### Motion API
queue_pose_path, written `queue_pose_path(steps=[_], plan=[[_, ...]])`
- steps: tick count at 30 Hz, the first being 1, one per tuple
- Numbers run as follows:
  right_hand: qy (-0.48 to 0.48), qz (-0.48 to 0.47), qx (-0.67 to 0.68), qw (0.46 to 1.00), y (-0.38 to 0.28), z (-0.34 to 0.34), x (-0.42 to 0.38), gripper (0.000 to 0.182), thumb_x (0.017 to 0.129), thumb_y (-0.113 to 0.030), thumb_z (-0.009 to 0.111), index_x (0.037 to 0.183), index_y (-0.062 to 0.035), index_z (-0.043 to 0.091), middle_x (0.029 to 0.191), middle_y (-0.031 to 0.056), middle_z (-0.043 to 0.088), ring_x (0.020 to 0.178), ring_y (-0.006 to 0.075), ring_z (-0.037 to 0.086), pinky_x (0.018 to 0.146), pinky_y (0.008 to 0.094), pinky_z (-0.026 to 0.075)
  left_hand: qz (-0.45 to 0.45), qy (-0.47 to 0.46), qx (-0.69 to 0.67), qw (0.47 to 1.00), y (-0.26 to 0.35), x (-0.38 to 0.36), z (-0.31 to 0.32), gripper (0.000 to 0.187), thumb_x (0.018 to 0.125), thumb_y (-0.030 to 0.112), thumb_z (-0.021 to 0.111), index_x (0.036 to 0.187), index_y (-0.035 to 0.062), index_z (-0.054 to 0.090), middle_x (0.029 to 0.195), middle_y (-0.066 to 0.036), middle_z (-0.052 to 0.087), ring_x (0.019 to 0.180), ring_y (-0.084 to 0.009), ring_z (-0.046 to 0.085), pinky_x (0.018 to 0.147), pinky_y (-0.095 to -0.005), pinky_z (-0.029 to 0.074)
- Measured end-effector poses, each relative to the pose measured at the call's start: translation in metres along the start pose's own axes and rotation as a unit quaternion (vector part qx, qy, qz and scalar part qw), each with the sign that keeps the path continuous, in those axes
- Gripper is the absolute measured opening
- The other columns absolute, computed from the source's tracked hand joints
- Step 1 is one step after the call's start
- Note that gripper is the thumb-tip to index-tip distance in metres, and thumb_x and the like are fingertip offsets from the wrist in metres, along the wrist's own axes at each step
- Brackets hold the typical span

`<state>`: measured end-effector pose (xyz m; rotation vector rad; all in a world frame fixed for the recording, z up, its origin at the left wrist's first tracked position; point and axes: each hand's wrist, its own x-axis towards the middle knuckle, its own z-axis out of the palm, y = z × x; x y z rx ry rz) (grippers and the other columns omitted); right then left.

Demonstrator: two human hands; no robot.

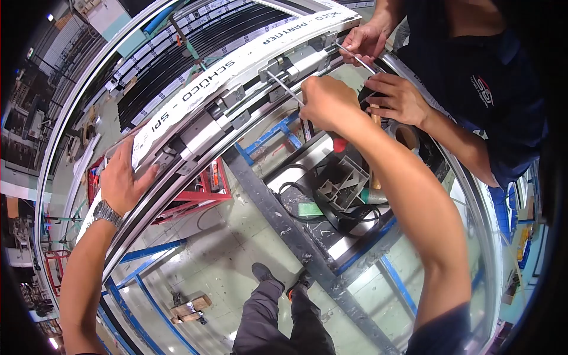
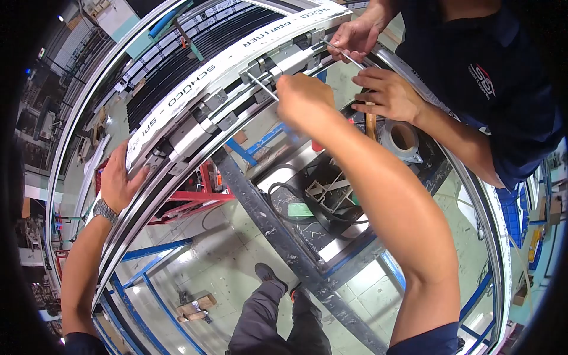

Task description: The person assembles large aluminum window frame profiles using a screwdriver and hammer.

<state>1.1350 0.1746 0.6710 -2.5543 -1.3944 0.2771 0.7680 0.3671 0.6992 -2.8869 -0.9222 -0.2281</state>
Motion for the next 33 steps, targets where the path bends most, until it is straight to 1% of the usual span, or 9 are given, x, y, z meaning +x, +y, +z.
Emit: queue_pose_path(steps=[8, 14, 15, 19, 23, 26, 28, 30, 33], plan=[[-0.017, -0.027, 0.182, 0.983, 0.028, 0.038, -0.016, 0.029, 0.084, -0.030, 0.073, 0.097, -0.0034, 0.074, 0.098, 0.0212, 0.072, 0.098, 0.0403, 0.068, 0.088, 0.0463, 0.052, 0.000, 0.011, 0.013, 1.000, -0.005, -0.002, 0.003, 0.076, 0.086, 0.045, 0.070, 0.141, -0.0004, 0.044, 0.126, -0.024, 0.061, 0.111, -0.0408, 0.063, 0.093, -0.0461, 0.052], [-0.082, 0.008, 0.343, 0.936, 0.024, 0.035, -0.014, 0.033, 0.087, -0.029, 0.074, 0.095, 0.0023, 0.073, 0.085, 0.0144, 0.072, 0.078, 0.0226, 0.072, 0.065, 0.0351, 0.055, 0.005, 0.013, 0.005, 1.000, -0.004, -0.001, 0.003, 0.075, 0.085, 0.043, 0.071, 0.141, 0.0001, 0.045, 0.125, -0.025, 0.061, 0.111, -0.0417, 0.062, 0.092, -0.0464, 0.052], [-0.074, -0.004, 0.373, 0.925, 0.027, 0.040, -0.012, 0.031, 0.091, -0.029, 0.072, 0.095, 0.0013, 0.074, 0.078, 0.0065, 0.069, 0.068, 0.0127, 0.066, 0.056, 0.0299, 0.051, -0.003, 0.003, 0.001, 1.000, -0.001, -0.001, -0.001, 0.074, 0.085, 0.042, 0.071, 0.141, 0.0001, 0.046, 0.124, -0.025, 0.061, 0.111, -0.0419, 0.062, 0.092, -0.0464, 0.052], [-0.251, 0.073, 0.682, 0.683, 0.040, 0.045, -0.002, 0.031, 0.101, -0.029, 0.063, 0.116, -0.0024, 0.069, 0.074, -0.0014, 0.061, 0.060, 0.0114, 0.058, 0.056, 0.0310, 0.050, -0.002, 0.006, -0.008, 1.000, 0.000, -0.001, 0.000, 0.074, 0.085, 0.041, 0.071, 0.142, -0.0001, 0.046, 0.125, -0.026, 0.061, 0.113, -0.0424, 0.061, 0.093, -0.0464, 0.051], [-0.264, 0.038, 0.770, 0.580, 0.025, 0.048, -0.011, 0.035, 0.104, -0.024, 0.058, 0.129, -0.0015, 0.063, 0.068, -0.0007, 0.053, 0.052, 0.0081, 0.049, 0.047, 0.0245, 0.046, -0.022, -0.017, -0.014, 1.000, 0.000, -0.002, 0.000, 0.078, 0.084, 0.035, 0.071, 0.147, -0.0019, 0.041, 0.133, -0.027, 0.056, 0.121, -0.0429, 0.057, 0.101, -0.0443, 0.047], [-0.270, -0.002, 0.757, 0.595, 0.042, 0.062, 0.004, 0.038, 0.104, -0.025, 0.058, 0.134, -0.0020, 0.061, 0.066, -0.0007, 0.052, 0.046, 0.0077, 0.043, 0.042, 0.0257, 0.041, -0.030, -0.020, -0.004, 0.999, -0.001, -0.002, 0.001, 0.079, 0.084, 0.036, 0.070, 0.147, -0.0020, 0.041, 0.135, -0.027, 0.055, 0.122, -0.0428, 0.056, 0.103, -0.0442, 0.046], [-0.187, -0.002, 0.652, 0.735, 0.028, 0.054, -0.003, 0.030, 0.101, -0.023, 0.059, 0.122, -0.0031, 0.068, 0.061, 0.0042, 0.056, 0.042, 0.0163, 0.047, 0.042, 0.0306, 0.040, 0.014, 0.014, 0.008, 1.000, 0.000, 0.000, 0.001, 0.078, 0.085, 0.042, 0.071, 0.141, -0.0049, 0.045, 0.127, -0.027, 0.060, 0.112, -0.0436, 0.061, 0.094, -0.0466, 0.050], [0.132, -0.129, 0.335, 0.924, 0.019, 0.078, 0.001, 0.023, 0.098, -0.019, 0.059, 0.107, -0.0007, 0.069, 0.066, 0.0159, 0.065, 0.052, 0.0317, 0.062, 0.050, 0.0423, 0.049, 0.018, 0.013, 0.007, 1.000, -0.003, 0.001, 0.003, 0.078, 0.084, 0.042, 0.072, 0.140, -0.0052, 0.045, 0.127, -0.028, 0.059, 0.112, -0.0441, 0.060, 0.095, -0.0464, 0.049], [0.116, -0.033, 0.136, 0.983, -0.001, 0.047, -0.027, 0.020, 0.094, -0.017, 0.054, 0.096, -0.0015, 0.066, 0.078, 0.0215, 0.070, 0.077, 0.0405, 0.071, 0.070, 0.0533, 0.055, 0.007, -0.003, 0.012, 1.000, -0.007, -0.001, 0.004, 0.082, 0.082, 0.041, 0.073, 0.142, -0.0068, 0.044, 0.125, -0.029, 0.060, 0.113, -0.0445, 0.060, 0.096, -0.0482, 0.048]])
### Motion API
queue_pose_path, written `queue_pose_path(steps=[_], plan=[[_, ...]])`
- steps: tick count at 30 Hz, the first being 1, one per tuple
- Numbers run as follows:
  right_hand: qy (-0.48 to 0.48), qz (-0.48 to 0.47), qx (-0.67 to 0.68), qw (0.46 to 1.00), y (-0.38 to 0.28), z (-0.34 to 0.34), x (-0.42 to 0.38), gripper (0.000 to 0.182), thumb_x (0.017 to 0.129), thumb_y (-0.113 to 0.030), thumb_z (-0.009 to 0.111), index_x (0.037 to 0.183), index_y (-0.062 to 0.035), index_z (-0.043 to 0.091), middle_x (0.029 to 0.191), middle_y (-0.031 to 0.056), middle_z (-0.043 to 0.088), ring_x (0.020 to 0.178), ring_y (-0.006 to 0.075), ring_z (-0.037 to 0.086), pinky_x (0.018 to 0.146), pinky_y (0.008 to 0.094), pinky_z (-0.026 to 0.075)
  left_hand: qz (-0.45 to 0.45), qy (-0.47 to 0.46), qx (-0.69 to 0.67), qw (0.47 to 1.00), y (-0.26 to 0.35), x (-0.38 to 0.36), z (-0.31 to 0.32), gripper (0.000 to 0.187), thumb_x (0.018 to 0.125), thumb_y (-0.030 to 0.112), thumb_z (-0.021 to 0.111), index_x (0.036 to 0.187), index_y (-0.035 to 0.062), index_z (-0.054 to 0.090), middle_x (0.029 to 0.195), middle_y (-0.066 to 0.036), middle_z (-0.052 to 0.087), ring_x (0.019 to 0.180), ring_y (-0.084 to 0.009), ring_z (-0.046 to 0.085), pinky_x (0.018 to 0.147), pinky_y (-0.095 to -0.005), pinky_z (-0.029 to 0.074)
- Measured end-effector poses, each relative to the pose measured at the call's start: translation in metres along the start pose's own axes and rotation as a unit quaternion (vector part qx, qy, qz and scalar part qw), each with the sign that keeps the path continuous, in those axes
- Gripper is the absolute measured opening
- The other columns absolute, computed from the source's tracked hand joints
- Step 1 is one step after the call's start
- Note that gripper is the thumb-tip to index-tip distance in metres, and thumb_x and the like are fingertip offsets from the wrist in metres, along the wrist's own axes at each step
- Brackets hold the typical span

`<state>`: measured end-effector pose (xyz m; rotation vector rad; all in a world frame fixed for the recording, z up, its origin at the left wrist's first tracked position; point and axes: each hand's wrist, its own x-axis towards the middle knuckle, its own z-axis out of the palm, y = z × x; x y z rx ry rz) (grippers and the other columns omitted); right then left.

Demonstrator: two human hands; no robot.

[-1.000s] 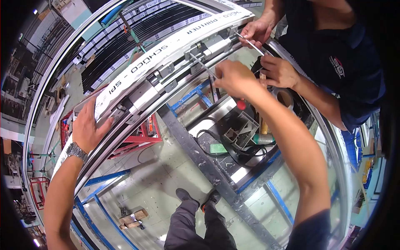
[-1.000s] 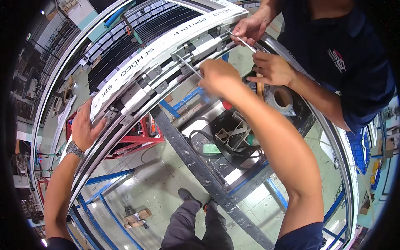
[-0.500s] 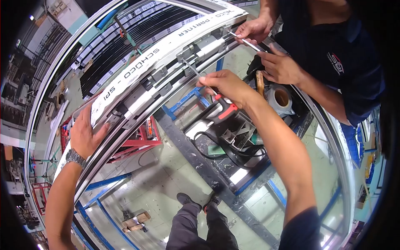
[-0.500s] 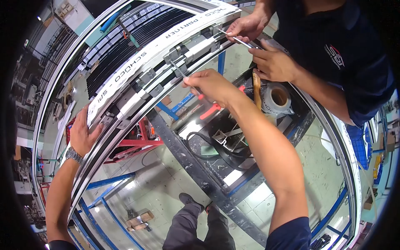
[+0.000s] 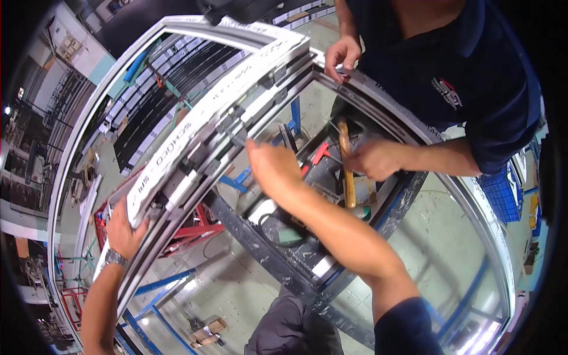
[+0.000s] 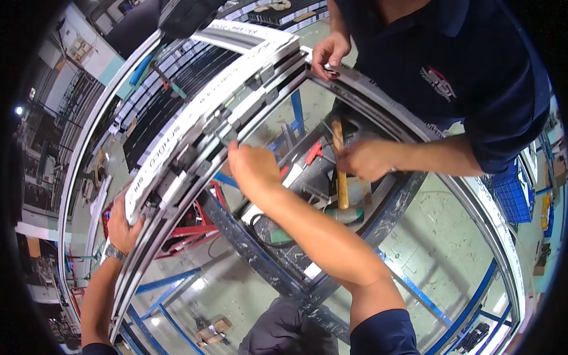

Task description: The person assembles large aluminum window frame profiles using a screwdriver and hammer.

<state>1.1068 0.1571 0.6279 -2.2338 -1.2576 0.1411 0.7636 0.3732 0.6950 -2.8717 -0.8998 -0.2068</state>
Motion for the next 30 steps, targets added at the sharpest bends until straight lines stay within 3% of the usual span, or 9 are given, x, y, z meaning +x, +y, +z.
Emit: queue_pose_path(steps=[4, 7, 10, 14, 18, 19, 21, 24, 30], plan=[[-0.119, 0.068, 0.162, 0.977, 0.009, 0.010, 0.025, 0.021, 0.089, -0.015, 0.061, 0.092, 0.0017, 0.072, 0.091, 0.0234, 0.073, 0.081, 0.0409, 0.072, 0.075, 0.0498, 0.058, -0.033, -0.023, -0.007, 0.999, 0.004, 0.003, -0.002, 0.082, 0.079, 0.036, 0.074, 0.142, -0.0080, 0.044, 0.121, -0.029, 0.061, 0.113, -0.0442, 0.060, 0.098, -0.0480, 0.049], [-0.250, 0.074, 0.331, 0.907, 0.016, -0.007, 0.038, 0.023, 0.086, -0.018, 0.064, 0.092, 0.0017, 0.075, 0.097, 0.0247, 0.073, 0.089, 0.0412, 0.072, 0.078, 0.0490, 0.058, -0.015, -0.009, 0.004, 1.000, -0.001, 0.002, 0.003, 0.082, 0.077, 0.032, 0.075, 0.142, -0.0078, 0.044, 0.122, -0.028, 0.060, 0.113, -0.0439, 0.060, 0.098, -0.0473, 0.049], [-0.187, 0.103, 0.209, 0.954, 0.013, -0.006, 0.037, 0.026, 0.078, -0.022, 0.076, 0.095, -0.0020, 0.076, 0.094, 0.0229, 0.074, 0.096, 0.0405, 0.071, 0.083, 0.0498, 0.057, -0.012, -0.011, -0.003, 1.000, -0.009, -0.003, 0.009, 0.081, 0.077, 0.029, 0.075, 0.142, -0.0077, 0.043, 0.127, -0.029, 0.058, 0.115, -0.0458, 0.058, 0.100, -0.0487, 0.047], [-0.149, 0.043, 0.208, 0.966, 0.022, 0.001, 0.041, 0.024, 0.079, -0.024, 0.076, 0.087, -0.0016, 0.072, 0.085, 0.0207, 0.072, 0.089, 0.0406, 0.070, 0.080, 0.0497, 0.056, -0.011, -0.036, -0.023, 0.999, -0.001, 0.004, 0.001, 0.080, 0.076, 0.025, 0.074, 0.141, -0.0082, 0.042, 0.127, -0.030, 0.058, 0.118, -0.0472, 0.057, 0.102, -0.0489, 0.045], [-0.161, 0.035, 0.410, 0.897, 0.034, 0.021, 0.035, 0.031, 0.084, -0.028, 0.077, 0.083, 0.0023, 0.068, 0.076, 0.0200, 0.070, 0.074, 0.0312, 0.071, 0.070, 0.0424, 0.054, -0.002, -0.016, -0.004, 1.000, -0.011, -0.002, 0.008, 0.082, 0.075, 0.026, 0.073, 0.142, -0.0092, 0.041, 0.128, -0.032, 0.057, 0.118, -0.0480, 0.056, 0.103, -0.0487, 0.045], [-0.205, 0.061, 0.471, 0.856, 0.037, 0.016, 0.035, 0.028, 0.086, -0.024, 0.075, 0.085, 0.0033, 0.068, 0.074, 0.0176, 0.070, 0.070, 0.0265, 0.071, 0.067, 0.0397, 0.054, 0.000, -0.015, -0.005, 1.000, -0.013, -0.003, 0.010, 0.083, 0.075, 0.026, 0.073, 0.143, -0.0093, 0.041, 0.128, -0.033, 0.057, 0.119, -0.0482, 0.056, 0.103, -0.0488, 0.044], [-0.167, 0.052, 0.544, 0.820, 0.036, 0.029, 0.035, 0.027, 0.091, -0.022, 0.071, 0.088, 0.0048, 0.068, 0.072, 0.0126, 0.070, 0.065, 0.0208, 0.068, 0.063, 0.0371, 0.053, 0.002, -0.012, -0.004, 1.000, -0.012, -0.002, 0.009, 0.083, 0.075, 0.026, 0.073, 0.143, -0.0094, 0.040, 0.129, -0.033, 0.056, 0.119, -0.0485, 0.056, 0.104, -0.0490, 0.044], [-0.193, 0.125, 0.602, 0.764, 0.036, 0.024, 0.036, 0.029, 0.089, -0.022, 0.069, 0.083, 0.0063, 0.070, 0.071, 0.0177, 0.070, 0.070, 0.0293, 0.071, 0.069, 0.0393, 0.053, -0.020, -0.021, -0.032, 0.999, -0.006, 0.000, 0.008, 0.083, 0.074, 0.025, 0.072, 0.143, -0.0076, 0.041, 0.131, -0.032, 0.056, 0.120, -0.0483, 0.055, 0.105, -0.0489, 0.043], [-0.119, 0.122, 0.541, 0.823, 0.034, 0.030, 0.031, 0.026, 0.088, -0.024, 0.070, 0.085, 0.0015, 0.068, 0.081, 0.0189, 0.071, 0.083, 0.0361, 0.071, 0.076, 0.0445, 0.054, -0.038, -0.042, -0.011, 0.998, -0.021, -0.006, 0.011, 0.086, 0.069, 0.022, 0.070, 0.145, -0.0059, 0.040, 0.131, -0.030, 0.055, 0.121, -0.0476, 0.054, 0.107, -0.0488, 0.041]])
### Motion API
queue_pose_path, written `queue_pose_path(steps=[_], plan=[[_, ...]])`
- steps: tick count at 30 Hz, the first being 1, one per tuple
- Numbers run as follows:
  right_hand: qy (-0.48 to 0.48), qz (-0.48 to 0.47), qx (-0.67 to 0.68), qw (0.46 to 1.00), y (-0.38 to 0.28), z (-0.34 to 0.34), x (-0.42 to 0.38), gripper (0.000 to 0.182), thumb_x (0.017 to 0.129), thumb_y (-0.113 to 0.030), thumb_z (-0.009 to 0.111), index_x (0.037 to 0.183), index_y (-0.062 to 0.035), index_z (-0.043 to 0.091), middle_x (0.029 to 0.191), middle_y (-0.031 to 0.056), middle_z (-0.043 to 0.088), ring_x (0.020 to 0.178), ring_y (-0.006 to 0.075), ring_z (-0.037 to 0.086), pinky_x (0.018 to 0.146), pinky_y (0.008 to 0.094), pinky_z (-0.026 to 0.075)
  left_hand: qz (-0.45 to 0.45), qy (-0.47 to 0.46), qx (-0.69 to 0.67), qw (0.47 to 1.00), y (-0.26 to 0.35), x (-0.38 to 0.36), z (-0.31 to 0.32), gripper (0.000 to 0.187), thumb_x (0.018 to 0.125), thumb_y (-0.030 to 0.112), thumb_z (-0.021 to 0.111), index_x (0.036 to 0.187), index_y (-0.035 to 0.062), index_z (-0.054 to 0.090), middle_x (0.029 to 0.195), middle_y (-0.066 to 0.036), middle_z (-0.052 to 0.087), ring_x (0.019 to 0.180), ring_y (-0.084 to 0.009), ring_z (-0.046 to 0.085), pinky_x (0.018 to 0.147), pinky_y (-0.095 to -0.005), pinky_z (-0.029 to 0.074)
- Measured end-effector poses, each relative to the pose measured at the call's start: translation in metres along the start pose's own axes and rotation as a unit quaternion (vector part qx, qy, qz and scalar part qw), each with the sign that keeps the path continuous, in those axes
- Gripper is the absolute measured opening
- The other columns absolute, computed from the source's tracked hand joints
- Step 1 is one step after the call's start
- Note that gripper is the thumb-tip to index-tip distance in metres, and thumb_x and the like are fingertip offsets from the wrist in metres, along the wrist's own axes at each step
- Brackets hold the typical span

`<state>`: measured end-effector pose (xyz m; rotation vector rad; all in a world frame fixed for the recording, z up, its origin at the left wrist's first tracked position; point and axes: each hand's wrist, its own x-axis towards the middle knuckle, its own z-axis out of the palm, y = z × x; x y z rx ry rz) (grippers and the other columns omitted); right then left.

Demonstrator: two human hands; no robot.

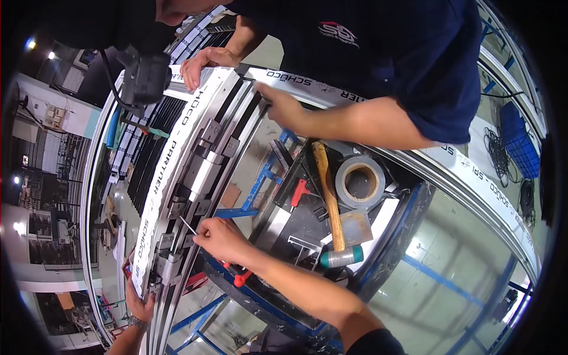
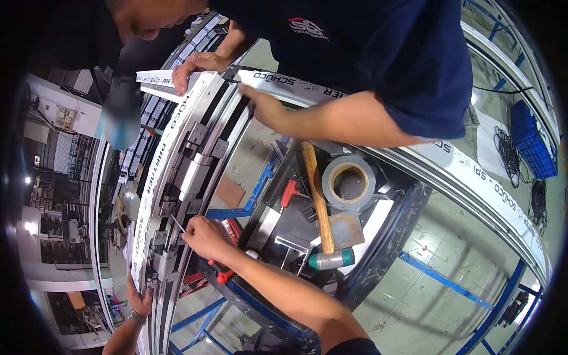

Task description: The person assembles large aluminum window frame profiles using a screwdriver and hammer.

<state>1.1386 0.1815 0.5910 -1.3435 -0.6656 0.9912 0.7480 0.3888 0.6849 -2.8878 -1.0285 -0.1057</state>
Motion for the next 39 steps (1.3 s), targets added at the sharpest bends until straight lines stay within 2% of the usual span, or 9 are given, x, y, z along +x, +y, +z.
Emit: queue_pose_path(steps=[2, 5, 15, 18, 29, 33, 34, 37, 39], plan=[[0.028, -0.025, -0.014, 0.999, 0.018, 0.012, 0.005, 0.024, 0.086, -0.024, 0.072, 0.084, -0.0006, 0.065, 0.083, 0.0177, 0.071, 0.085, 0.0374, 0.071, 0.079, 0.0471, 0.054, -0.014, -0.007, 0.000, 1.000, -0.002, -0.003, 0.001, 0.087, 0.069, 0.022, 0.070, 0.145, -0.0059, 0.040, 0.131, -0.030, 0.055, 0.121, -0.0473, 0.054, 0.107, -0.0487, 0.041], [0.019, -0.019, -0.005, 1.000, 0.020, 0.012, 0.003, 0.026, 0.089, -0.022, 0.072, 0.090, 0.0022, 0.063, 0.085, 0.0162, 0.069, 0.084, 0.0297, 0.069, 0.076, 0.0401, 0.052, -0.020, -0.009, -0.009, 1.000, 0.008, 0.002, -0.002, 0.087, 0.069, 0.023, 0.071, 0.145, -0.0062, 0.040, 0.130, -0.031, 0.055, 0.120, -0.0471, 0.054, 0.106, -0.0490, 0.041], [0.060, -0.066, -0.061, 0.994, 0.023, 0.020, 0.001, 0.026, 0.094, -0.025, 0.065, 0.094, 0.0007, 0.067, 0.084, 0.0210, 0.070, 0.088, 0.0424, 0.067, 0.082, 0.0496, 0.051, -0.001, -0.003, 0.023, 1.000, -0.001, -0.003, -0.001, 0.087, 0.074, 0.032, 0.069, 0.146, -0.0061, 0.038, 0.129, -0.031, 0.055, 0.119, -0.0483, 0.053, 0.105, -0.0500, 0.041], [0.024, -0.065, -0.061, 0.996, 0.022, 0.020, 0.004, 0.021, 0.094, -0.020, 0.064, 0.089, 0.0005, 0.064, 0.087, 0.0237, 0.069, 0.090, 0.0448, 0.066, 0.083, 0.0535, 0.049, -0.015, -0.020, 0.018, 1.000, 0.005, -0.001, -0.005, 0.089, 0.074, 0.033, 0.069, 0.148, -0.0054, 0.037, 0.131, -0.031, 0.054, 0.120, -0.0481, 0.052, 0.105, -0.0499, 0.040], [0.030, -0.045, -0.129, 0.990, 0.015, 0.015, 0.003, 0.024, 0.094, -0.025, 0.066, 0.089, -0.0016, 0.068, 0.083, 0.0214, 0.071, 0.088, 0.0424, 0.068, 0.079, 0.0507, 0.053, -0.017, -0.025, 0.001, 1.000, 0.006, -0.001, -0.005, 0.090, 0.075, 0.036, 0.068, 0.148, -0.0050, 0.036, 0.130, -0.032, 0.054, 0.119, -0.0486, 0.053, 0.104, -0.0510, 0.040], [0.037, -0.079, -0.154, 0.984, 0.009, -0.011, -0.023, 0.026, 0.097, -0.028, 0.062, 0.089, -0.0042, 0.068, 0.083, 0.0193, 0.071, 0.087, 0.0412, 0.069, 0.078, 0.0506, 0.054, -0.013, -0.018, 0.007, 1.000, 0.005, -0.001, -0.005, 0.089, 0.076, 0.039, 0.068, 0.147, -0.0055, 0.037, 0.129, -0.032, 0.055, 0.118, -0.0487, 0.054, 0.103, -0.0511, 0.041], [0.006, -0.069, -0.177, 0.982, 0.003, -0.024, -0.033, 0.028, 0.099, -0.032, 0.058, 0.093, -0.0066, 0.068, 0.086, 0.0173, 0.071, 0.085, 0.0401, 0.069, 0.075, 0.0503, 0.054, -0.010, -0.011, 0.012, 1.000, 0.003, -0.002, -0.003, 0.089, 0.076, 0.039, 0.068, 0.147, -0.0056, 0.037, 0.129, -0.032, 0.055, 0.118, -0.0488, 0.054, 0.102, -0.0511, 0.042], [0.042, -0.112, -0.206, 0.971, 0.006, -0.046, -0.054, 0.028, 0.101, -0.035, 0.055, 0.099, -0.0098, 0.067, 0.087, 0.0157, 0.071, 0.081, 0.0397, 0.068, 0.071, 0.0498, 0.054, 0.008, 0.000, 0.013, 1.000, -0.003, -0.003, 0.000, 0.089, 0.076, 0.038, 0.068, 0.147, -0.0056, 0.038, 0.128, -0.032, 0.055, 0.117, -0.0491, 0.055, 0.101, -0.0510, 0.042], [0.050, -0.059, -0.198, 0.977, 0.001, -0.063, -0.062, 0.027, 0.104, -0.038, 0.053, 0.100, -0.0129, 0.062, 0.081, 0.0153, 0.070, 0.080, 0.0391, 0.069, 0.070, 0.0520, 0.055, 0.004, -0.002, 0.030, 1.000, -0.003, -0.005, 0.000, 0.089, 0.075, 0.036, 0.070, 0.147, -0.0063, 0.037, 0.128, -0.032, 0.056, 0.116, -0.0495, 0.055, 0.100, -0.0512, 0.043]])
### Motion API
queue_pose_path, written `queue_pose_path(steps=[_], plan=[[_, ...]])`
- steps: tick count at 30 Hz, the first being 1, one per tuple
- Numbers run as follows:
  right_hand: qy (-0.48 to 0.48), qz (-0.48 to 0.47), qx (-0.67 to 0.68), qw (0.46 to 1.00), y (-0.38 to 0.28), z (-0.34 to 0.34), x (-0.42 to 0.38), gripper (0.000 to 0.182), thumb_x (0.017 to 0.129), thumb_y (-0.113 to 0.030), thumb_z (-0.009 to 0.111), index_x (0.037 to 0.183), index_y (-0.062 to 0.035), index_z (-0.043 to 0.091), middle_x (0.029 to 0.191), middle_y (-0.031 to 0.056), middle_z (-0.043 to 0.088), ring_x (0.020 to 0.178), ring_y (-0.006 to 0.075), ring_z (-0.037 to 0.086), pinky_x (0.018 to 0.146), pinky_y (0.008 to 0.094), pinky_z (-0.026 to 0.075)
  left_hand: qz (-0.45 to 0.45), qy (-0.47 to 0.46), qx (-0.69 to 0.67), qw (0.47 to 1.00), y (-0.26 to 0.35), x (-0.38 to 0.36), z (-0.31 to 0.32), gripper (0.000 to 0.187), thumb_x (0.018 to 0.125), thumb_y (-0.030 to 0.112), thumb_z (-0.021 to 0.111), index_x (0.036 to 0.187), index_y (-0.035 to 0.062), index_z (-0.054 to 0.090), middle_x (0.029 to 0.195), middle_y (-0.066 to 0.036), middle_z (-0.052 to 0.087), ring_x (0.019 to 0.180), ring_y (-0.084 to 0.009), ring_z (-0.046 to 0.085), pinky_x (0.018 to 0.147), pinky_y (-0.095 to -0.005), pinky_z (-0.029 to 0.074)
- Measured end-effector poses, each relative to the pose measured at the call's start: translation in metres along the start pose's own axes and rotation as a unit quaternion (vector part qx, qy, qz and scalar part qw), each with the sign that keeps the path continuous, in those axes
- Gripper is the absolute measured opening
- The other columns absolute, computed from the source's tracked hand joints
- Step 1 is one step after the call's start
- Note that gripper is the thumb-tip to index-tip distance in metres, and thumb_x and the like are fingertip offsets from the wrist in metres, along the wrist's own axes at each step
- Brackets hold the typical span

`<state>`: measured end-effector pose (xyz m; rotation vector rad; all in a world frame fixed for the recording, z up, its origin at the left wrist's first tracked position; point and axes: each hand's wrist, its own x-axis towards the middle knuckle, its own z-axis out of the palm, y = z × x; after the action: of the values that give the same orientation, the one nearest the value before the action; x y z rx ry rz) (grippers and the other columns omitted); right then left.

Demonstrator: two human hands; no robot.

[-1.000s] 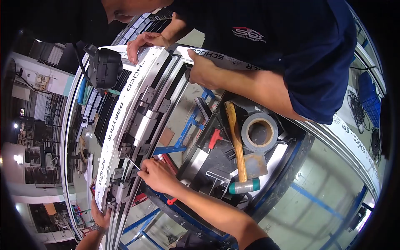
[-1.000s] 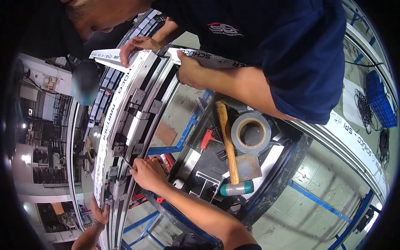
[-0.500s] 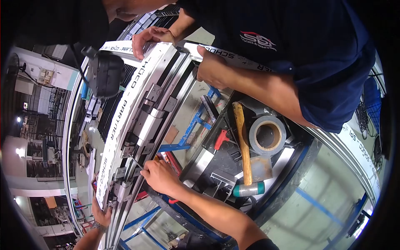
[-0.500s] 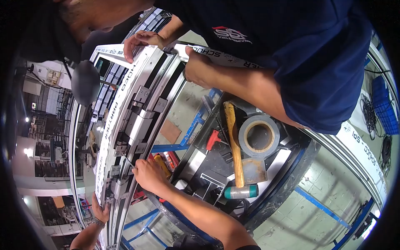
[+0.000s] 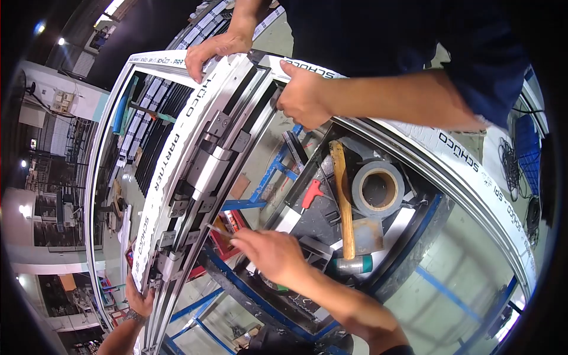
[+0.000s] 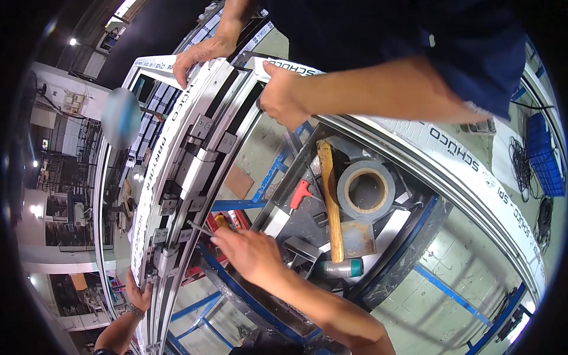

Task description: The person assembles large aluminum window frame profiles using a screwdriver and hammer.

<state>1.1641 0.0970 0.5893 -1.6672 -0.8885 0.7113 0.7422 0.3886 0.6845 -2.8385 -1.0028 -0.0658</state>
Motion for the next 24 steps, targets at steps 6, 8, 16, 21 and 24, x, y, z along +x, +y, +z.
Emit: queue_pose_path(steps=[6, 8, 16, 21, 24], plan=[[0.077, 0.051, 0.157, 0.983, -0.002, -0.032, 0.008, 0.033, 0.106, -0.022, 0.051, 0.132, -0.0037, 0.058, 0.090, 0.0163, 0.070, 0.080, 0.0215, 0.068, 0.073, 0.0354, 0.051, -0.041, -0.024, 0.009, 0.999, 0.008, 0.002, -0.004, 0.088, 0.074, 0.031, 0.071, 0.147, -0.0058, 0.037, 0.131, -0.031, 0.056, 0.118, -0.0484, 0.055, 0.103, -0.0509, 0.042], [0.098, -0.002, 0.257, 0.961, -0.010, -0.065, 0.014, 0.033, 0.106, -0.021, 0.051, 0.132, -0.0039, 0.058, 0.085, 0.0111, 0.066, 0.077, 0.0148, 0.063, 0.074, 0.0312, 0.051, -0.020, -0.008, 0.037, 0.999, -0.010, -0.006, 0.002, 0.088, 0.073, 0.030, 0.071, 0.147, -0.0049, 0.037, 0.132, -0.030, 0.055, 0.120, -0.0480, 0.055, 0.104, -0.0504, 0.042], [0.088, 0.128, 0.108, 0.982, 0.013, -0.050, 0.021, 0.040, 0.106, -0.028, 0.046, 0.136, -0.0039, 0.057, 0.095, 0.0243, 0.070, 0.091, 0.0424, 0.068, 0.081, 0.0487, 0.052, -0.033, -0.020, -0.012, 0.999, 0.010, 0.004, -0.006, 0.087, 0.073, 0.037, 0.068, 0.144, -0.0043, 0.041, 0.130, -0.031, 0.056, 0.120, -0.0485, 0.055, 0.103, -0.0508, 0.043], [-0.020, 0.123, 0.095, 0.988, -0.015, -0.095, 0.070, 0.043, 0.105, -0.024, 0.047, 0.140, -0.0008, 0.054, 0.062, 0.0124, 0.062, 0.059, 0.0256, 0.065, 0.062, 0.0406, 0.050, -0.028, -0.023, -0.006, 0.999, 0.014, 0.007, -0.008, 0.090, 0.072, 0.039, 0.068, 0.146, -0.0044, 0.039, 0.132, -0.031, 0.055, 0.122, -0.0492, 0.053, 0.105, -0.0523, 0.041], [-0.022, 0.068, 0.085, 0.994, -0.008, -0.097, 0.081, 0.043, 0.104, -0.023, 0.047, 0.140, -0.0006, 0.054, 0.059, 0.0107, 0.059, 0.055, 0.0201, 0.062, 0.057, 0.0393, 0.048, -0.038, -0.022, -0.006, 0.999, 0.005, 0.001, -0.003, 0.091, 0.073, 0.040, 0.068, 0.146, -0.0045, 0.038, 0.134, -0.031, 0.054, 0.125, -0.0488, 0.052, 0.106, -0.0524, 0.040]])
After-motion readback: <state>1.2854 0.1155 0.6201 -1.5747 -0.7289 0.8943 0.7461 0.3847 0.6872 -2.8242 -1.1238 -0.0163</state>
